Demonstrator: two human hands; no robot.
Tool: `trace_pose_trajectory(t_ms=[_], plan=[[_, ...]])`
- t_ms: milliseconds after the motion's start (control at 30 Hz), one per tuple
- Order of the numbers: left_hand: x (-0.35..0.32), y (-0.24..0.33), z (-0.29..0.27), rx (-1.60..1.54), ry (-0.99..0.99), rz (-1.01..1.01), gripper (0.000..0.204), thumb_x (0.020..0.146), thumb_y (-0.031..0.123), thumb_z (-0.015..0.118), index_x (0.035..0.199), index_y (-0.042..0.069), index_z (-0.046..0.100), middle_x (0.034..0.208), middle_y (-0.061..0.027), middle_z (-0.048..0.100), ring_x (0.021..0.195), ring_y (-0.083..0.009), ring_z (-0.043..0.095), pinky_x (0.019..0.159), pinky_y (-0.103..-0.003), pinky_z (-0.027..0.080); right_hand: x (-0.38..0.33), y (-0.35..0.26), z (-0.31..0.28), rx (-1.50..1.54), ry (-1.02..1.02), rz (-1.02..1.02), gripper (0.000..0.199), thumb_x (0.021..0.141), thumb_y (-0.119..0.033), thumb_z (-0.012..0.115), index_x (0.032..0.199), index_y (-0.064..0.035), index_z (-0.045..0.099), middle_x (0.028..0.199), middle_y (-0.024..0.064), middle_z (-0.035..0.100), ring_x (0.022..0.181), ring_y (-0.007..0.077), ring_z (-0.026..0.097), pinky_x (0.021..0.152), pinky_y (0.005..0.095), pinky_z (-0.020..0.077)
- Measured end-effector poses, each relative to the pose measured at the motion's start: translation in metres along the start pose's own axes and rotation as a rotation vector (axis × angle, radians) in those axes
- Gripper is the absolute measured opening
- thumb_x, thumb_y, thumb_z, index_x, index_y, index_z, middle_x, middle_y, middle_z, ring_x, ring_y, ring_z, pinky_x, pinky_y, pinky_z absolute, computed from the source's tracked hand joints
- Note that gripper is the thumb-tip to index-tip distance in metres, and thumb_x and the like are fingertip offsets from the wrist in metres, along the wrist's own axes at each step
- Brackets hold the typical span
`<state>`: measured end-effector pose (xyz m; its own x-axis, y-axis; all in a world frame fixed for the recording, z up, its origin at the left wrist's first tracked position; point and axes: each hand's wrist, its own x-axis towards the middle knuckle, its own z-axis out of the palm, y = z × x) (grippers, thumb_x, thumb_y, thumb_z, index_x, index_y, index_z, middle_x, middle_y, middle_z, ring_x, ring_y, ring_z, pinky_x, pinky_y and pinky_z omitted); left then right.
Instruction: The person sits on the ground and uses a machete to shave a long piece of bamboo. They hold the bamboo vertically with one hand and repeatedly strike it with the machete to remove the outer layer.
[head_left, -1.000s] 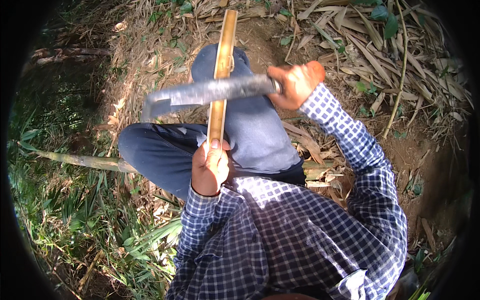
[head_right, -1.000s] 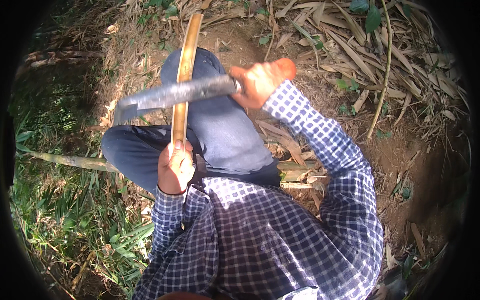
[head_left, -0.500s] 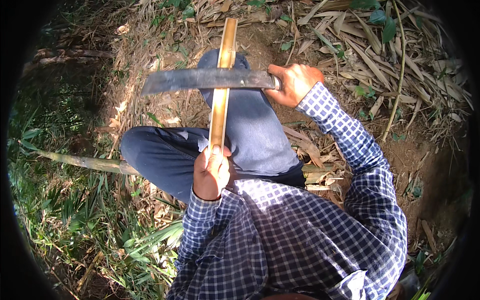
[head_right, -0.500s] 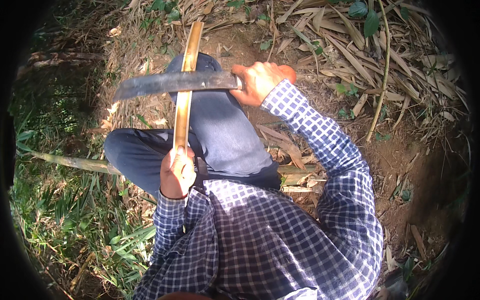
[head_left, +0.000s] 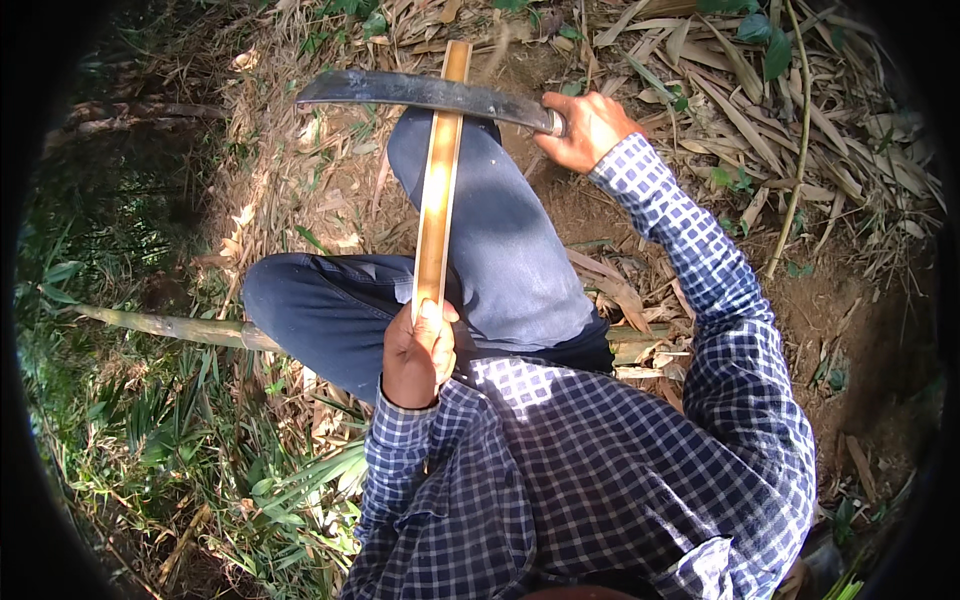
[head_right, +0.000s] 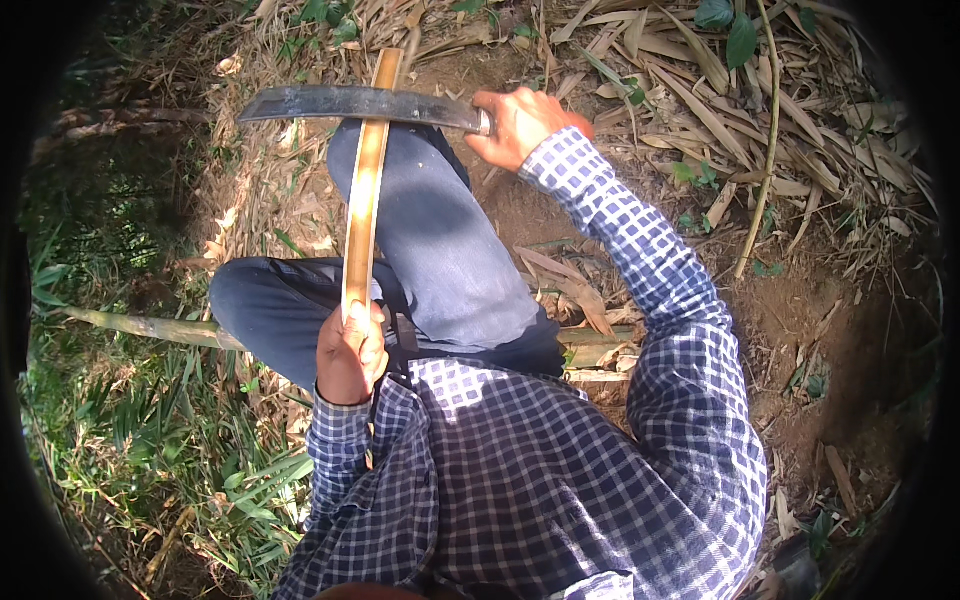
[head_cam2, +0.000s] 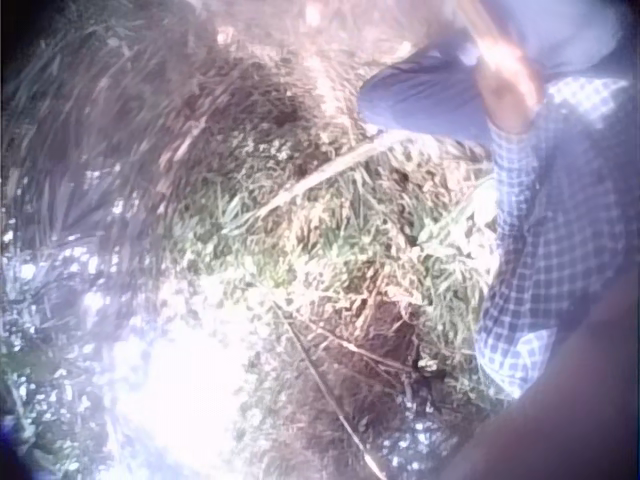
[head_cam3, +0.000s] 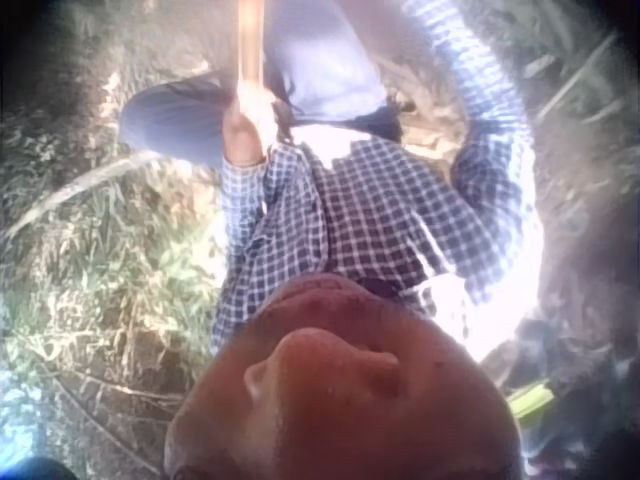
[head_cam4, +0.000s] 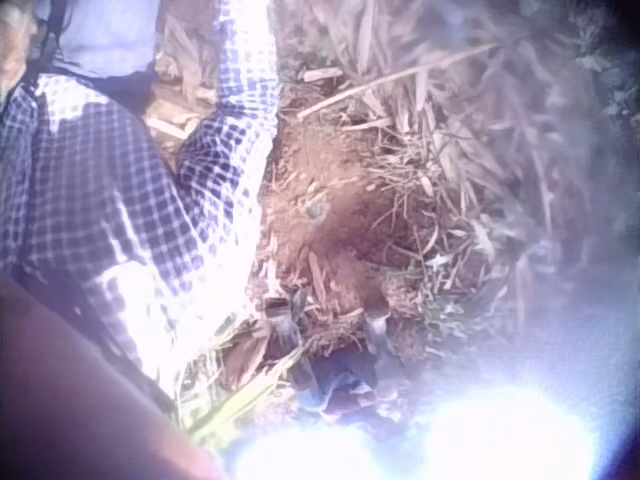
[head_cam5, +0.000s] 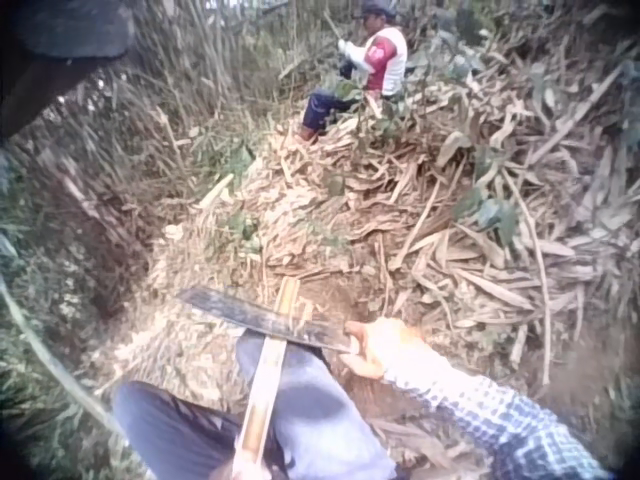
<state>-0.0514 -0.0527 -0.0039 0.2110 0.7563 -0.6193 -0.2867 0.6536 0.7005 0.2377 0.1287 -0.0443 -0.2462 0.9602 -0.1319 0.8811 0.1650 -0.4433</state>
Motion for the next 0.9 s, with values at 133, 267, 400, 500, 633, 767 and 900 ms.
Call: trace_pose_trajectory(t_ms=[133, 267, 400, 500, 633, 767, 900], plan=[[-0.004, -0.002, -0.003, 0.023, 0.005, 0.019, 0.03, 0.106, 0.03, 0.043, 0.099, 0.003, 0.055, 0.056, 0.0049, 0.04, 0.041, -0.0026, 0.03, 0.037, -0.021, 0.026, -0.008, -0.006, 0.002, -0.11, -0.075, -0.074, 0.035, 0.076, -0.032, 0.062, 0.101, -0.009, 0.068, 0.065, 0.0166, 0.067, 0.063, 0.0362, 0.068, 0.064, 0.0495, 0.0574], [-0.001, 0.006, 0.002, -0.018, -0.009, 0.008, 0.029, 0.106, 0.028, 0.043, 0.1, 0.003, 0.055, 0.055, 0.0045, 0.04, 0.04, -0.0028, 0.03, 0.037, -0.021, 0.027, 0.012, 0.014, 0.01, 0.011, 0.044, 0.021, 0.034, 0.076, -0.03, 0.065, 0.1, -0.0062, 0.069, 0.067, 0.0184, 0.068, 0.062, 0.0355, 0.068, 0.066, 0.0458, 0.0577], [-0.003, -0.001, -0.007, 0.023, -0.024, 0.03, 0.028, 0.106, 0.026, 0.042, 0.1, 0.002, 0.055, 0.056, 0.0036, 0.041, 0.04, -0.0034, 0.031, 0.037, -0.021, 0.028, 0.002, -0.001, 0.001, -0.054, -0.054, -0.052, 0.041, 0.076, -0.029, 0.064, 0.107, -0.0027, 0.068, 0.07, 0.0195, 0.068, 0.065, 0.0342, 0.069, 0.068, 0.0459, 0.0582], [-0.007, 0.004, -0.002, 0.034, -0.003, 0.035, 0.028, 0.106, 0.026, 0.041, 0.099, 0.002, 0.054, 0.055, 0.0034, 0.04, 0.04, -0.0037, 0.031, 0.037, -0.021, 0.028, 0.022, 0.018, 0.003, 0.005, -0.119, 0.073, 0.046, 0.078, -0.03, 0.064, 0.114, -0.0021, 0.066, 0.077, 0.0189, 0.071, 0.067, 0.0321, 0.071, 0.07, 0.0459, 0.059], [-0.005, 0.002, -0.003, 0.026, -0.03, 0.002, 0.03, 0.106, 0.027, 0.041, 0.099, 0.001, 0.054, 0.056, 0.0031, 0.041, 0.041, -0.0035, 0.033, 0.038, -0.02, 0.028, 0.036, 0.032, 0.018, 0.205, 0.07, 0.438, 0.052, 0.079, -0.032, 0.067, 0.12, -0.0004, 0.066, 0.082, 0.0231, 0.071, 0.067, 0.0309, 0.07, 0.07, 0.04, 0.0589], [0.003, 0.008, 0.008, 0.059, 0.051, 0.009, 0.032, 0.106, 0.029, 0.042, 0.105, 0.001, 0.057, 0.058, 0.0041, 0.042, 0.042, -0.002, 0.033, 0.038, -0.019, 0.027, -0.031, -0.003, 0.015, 0.186, 0.036, 0.052, 0.043, 0.073, -0.027, 0.07, 0.107, -0.0016, 0.068, 0.068, 0.0208, 0.067, 0.062, 0.0307, 0.069, 0.065, 0.0415, 0.0575], [0.016, 0.014, 0.021, 0.042, 0.057, 0.009, 0.033, 0.106, 0.031, 0.043, 0.108, 0.002, 0.058, 0.059, 0.0052, 0.041, 0.044, -0.0015, 0.031, 0.039, -0.02, 0.024, -0.076, -0.049, 0.004, 0.026, 0.011, -0.242, 0.021, 0.071, -0.028, 0.071, 0.086, -0.0141, 0.065, 0.058, 0.0095, 0.062, 0.054, 0.0323, 0.064, 0.052, 0.0435, 0.051]])
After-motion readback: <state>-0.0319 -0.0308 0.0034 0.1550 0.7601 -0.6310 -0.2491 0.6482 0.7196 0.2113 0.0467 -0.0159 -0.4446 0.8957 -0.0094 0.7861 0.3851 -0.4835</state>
